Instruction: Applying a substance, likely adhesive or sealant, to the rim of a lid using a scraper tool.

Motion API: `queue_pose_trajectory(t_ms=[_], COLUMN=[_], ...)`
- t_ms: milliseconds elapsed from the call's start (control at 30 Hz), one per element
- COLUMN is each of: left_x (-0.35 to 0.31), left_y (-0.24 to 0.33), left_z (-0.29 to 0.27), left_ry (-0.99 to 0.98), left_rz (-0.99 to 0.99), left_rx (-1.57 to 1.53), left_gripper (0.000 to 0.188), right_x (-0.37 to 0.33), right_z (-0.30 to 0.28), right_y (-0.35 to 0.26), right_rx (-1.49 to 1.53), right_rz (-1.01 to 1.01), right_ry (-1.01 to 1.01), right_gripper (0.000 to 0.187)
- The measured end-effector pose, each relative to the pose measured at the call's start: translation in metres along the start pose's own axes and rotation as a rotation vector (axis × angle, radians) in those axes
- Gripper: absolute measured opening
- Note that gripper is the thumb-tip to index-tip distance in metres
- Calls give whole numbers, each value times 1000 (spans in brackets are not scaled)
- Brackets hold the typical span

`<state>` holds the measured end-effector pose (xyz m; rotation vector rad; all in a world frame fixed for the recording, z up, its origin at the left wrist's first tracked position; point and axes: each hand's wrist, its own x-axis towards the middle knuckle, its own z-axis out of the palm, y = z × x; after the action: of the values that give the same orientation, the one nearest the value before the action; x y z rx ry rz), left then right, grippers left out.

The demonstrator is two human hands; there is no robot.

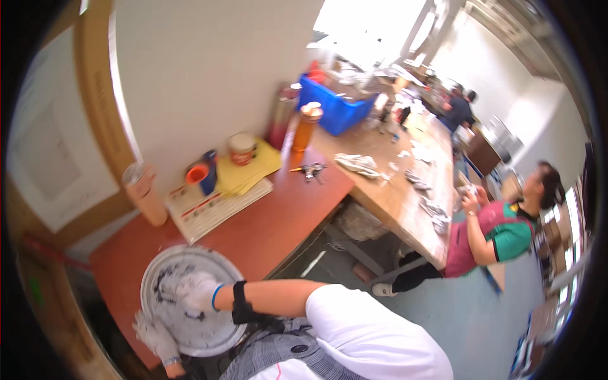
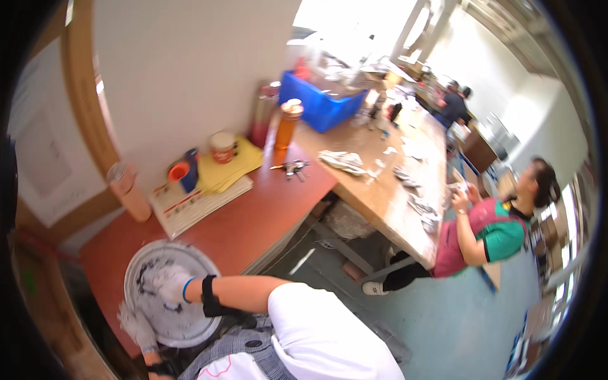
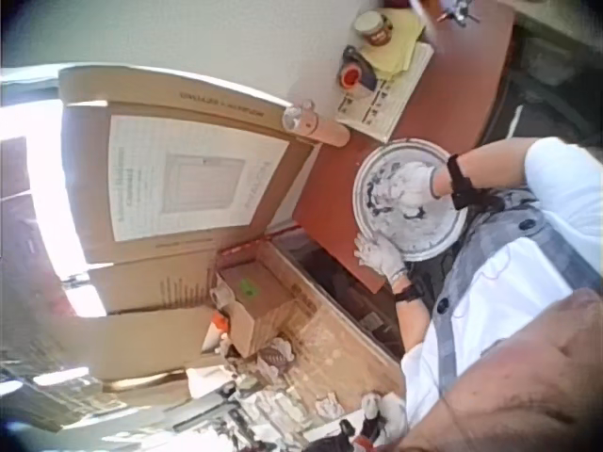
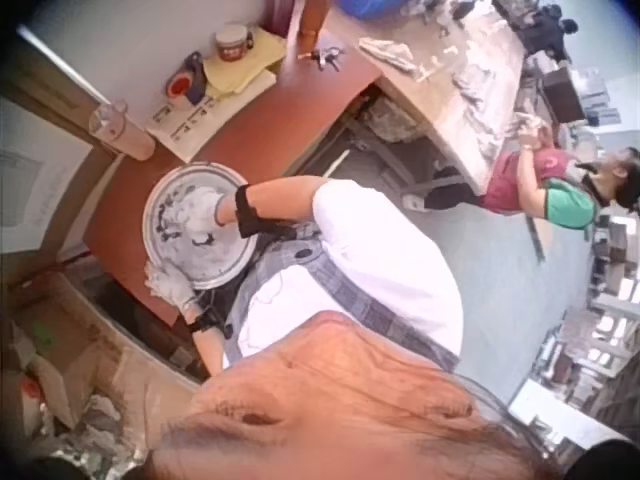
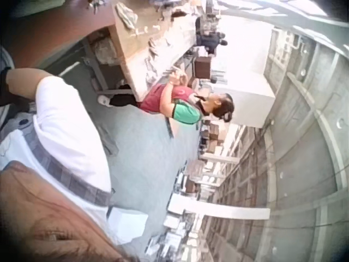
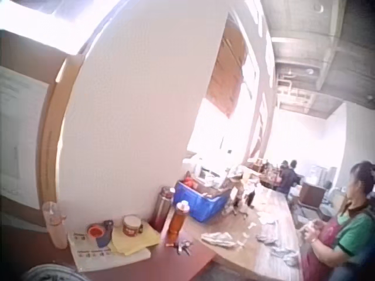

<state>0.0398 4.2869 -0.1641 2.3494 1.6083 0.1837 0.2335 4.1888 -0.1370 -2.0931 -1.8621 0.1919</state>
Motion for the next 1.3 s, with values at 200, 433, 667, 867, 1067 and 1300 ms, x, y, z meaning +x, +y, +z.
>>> queue_pose_trajectory(t_ms=[200, 433, 667, 867, 1067, 1300], left_x=[2, -3, -1, -4, -1, 9], left_y=[11, 1, 2, 2, 11, -2], left_z=[-5, -4, 3, -2, -10, 10], left_ry=[-1, 155, 204, 178, 139, 315], left_rz=[69, 251, 292, 296, 272, 384], left_rx=[-69, 73, 79, 40, 83, 234], left_gripper=[57, 55, 56, 56, 55, 54], right_x=[-56, -81, -83, -82, -83, -87], right_z=[-114, -107, -74, -81, -66, -59], right_y=[-10, 4, 19, 17, 27, 35], right_rx=[589, 565, 439, 372, 197, 253], right_rz=[533, 522, 445, 472, 415, 380], right_ry=[-137, -10, 146, -31, -35, -18], right_gripper=[53, 52, 46, 45, 38, 46])
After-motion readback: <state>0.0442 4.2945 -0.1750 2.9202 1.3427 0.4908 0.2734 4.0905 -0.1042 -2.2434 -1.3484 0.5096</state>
